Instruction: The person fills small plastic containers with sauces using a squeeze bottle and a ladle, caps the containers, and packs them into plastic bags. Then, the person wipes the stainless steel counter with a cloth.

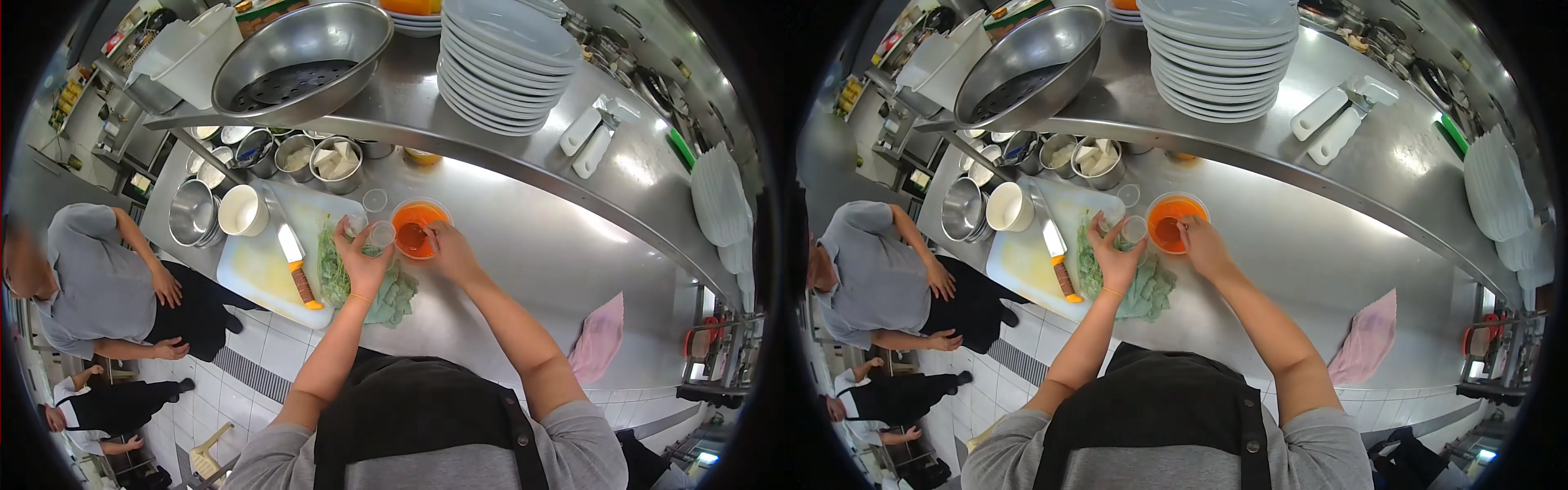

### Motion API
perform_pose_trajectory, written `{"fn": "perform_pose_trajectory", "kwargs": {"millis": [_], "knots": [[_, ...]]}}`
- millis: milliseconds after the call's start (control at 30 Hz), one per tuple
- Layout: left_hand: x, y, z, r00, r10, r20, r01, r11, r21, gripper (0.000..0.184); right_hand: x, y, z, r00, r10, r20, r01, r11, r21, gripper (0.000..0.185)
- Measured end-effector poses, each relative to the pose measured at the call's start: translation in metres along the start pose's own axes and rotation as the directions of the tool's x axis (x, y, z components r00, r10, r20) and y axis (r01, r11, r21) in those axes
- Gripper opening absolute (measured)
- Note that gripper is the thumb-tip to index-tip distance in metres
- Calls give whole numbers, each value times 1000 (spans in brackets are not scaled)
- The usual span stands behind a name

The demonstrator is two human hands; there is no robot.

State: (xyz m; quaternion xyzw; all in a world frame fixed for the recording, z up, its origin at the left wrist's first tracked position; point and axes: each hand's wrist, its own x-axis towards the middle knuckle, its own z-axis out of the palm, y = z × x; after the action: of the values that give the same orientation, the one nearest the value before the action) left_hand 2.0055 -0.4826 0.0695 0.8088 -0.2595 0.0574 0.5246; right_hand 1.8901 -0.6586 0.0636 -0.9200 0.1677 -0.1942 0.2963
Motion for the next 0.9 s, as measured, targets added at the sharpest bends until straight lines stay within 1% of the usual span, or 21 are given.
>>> {"fn": "perform_pose_trajectory", "kwargs": {"millis": [33,67,133,167,233,267,300,367,400,433,500,633,700,733,900], "knots": [[1,0,-1,1000,6,-2,-6,1000,-9,51,2,-19,-15,996,54,71,-53,998,-16,20],[2,0,-1,1000,10,-6,-10,1000,-17,51,1,-20,-20,996,47,77,-45,999,-18,20],[3,0,-4,1000,4,-14,-4,1000,-19,52,-1,-14,-28,995,-91,45,94,993,-74,19],[2,-1,-5,1000,3,-11,-4,1000,-21,52,-1,-11,-32,994,-98,54,102,992,-73,19],[0,-3,-3,1000,-7,-7,7,1000,-16,52,-3,-8,-39,998,-68,-19,67,997,-43,17],[-1,-3,-2,1000,-7,4,7,1000,-13,52,-3,-8,-41,996,-15,-91,15,1000,1,17],[-2,-3,0,1000,-11,-1,11,1000,-14,52,-4,-3,-42,996,-19,-87,19,1000,-1,17],[-4,-1,4,1000,1,4,-1,1000,-13,52,-5,12,-40,969,225,-103,-199,957,212,21],[-4,-1,5,1000,-2,-1,2,1000,-14,52,-5,-2,-50,935,337,-113,-279,892,356,25],[-3,-1,6,1000,-3,-5,3,1000,-12,52,-6,-2,-50,936,333,-111,-276,894,354,25],[-3,-2,7,1000,-8,-12,8,1000,-11,52,-9,0,-51,897,422,-130,-310,812,494,26],[-2,-2,9,999,-42,-9,42,999,-35,50,-8,-2,-55,915,386,-115,-292,833,471,26],[-2,-4,10,999,-50,-10,50,998,-43,49,-7,-9,-64,919,374,-122,-293,857,424,25],[-2,-6,11,999,-46,20,47,998,-46,49,-6,-13,-69,922,368,-119,-288,860,421,25],[-1,-5,22,996,-4,89,7,999,-33,47,1,-37,-91,937,268,-225,-176,916,360,25]]}}
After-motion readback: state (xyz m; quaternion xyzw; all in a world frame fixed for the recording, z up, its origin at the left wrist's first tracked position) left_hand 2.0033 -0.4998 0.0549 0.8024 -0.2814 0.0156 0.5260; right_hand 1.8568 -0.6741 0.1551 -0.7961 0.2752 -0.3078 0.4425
